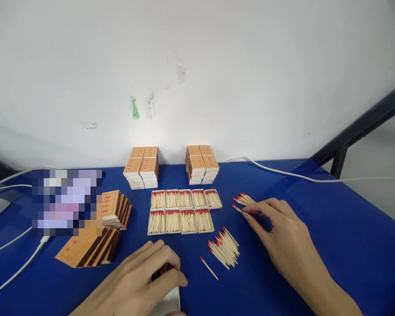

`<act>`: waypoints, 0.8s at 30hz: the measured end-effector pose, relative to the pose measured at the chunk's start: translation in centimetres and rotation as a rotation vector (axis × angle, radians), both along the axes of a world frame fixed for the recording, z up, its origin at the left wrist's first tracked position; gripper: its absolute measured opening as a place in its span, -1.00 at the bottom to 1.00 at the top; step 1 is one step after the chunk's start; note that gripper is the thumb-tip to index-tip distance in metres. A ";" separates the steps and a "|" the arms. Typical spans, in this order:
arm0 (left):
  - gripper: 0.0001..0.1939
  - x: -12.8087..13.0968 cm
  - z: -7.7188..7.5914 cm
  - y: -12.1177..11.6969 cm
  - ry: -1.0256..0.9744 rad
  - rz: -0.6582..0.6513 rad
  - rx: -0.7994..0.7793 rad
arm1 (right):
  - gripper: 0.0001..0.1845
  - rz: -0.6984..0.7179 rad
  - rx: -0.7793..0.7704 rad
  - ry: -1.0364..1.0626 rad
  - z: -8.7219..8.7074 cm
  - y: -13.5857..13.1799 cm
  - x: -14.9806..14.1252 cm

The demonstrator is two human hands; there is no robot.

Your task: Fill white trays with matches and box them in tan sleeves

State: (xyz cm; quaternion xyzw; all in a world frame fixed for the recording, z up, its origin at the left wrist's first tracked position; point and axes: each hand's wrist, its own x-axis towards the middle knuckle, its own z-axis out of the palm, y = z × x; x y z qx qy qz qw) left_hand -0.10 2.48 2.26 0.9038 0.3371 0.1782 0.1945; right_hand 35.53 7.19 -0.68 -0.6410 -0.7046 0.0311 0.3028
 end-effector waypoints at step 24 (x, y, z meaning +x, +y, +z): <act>-0.78 0.3 -1.8 0.6 -0.119 -0.065 0.109 | -0.59 0.084 0.052 -0.089 2.4 -0.9 0.0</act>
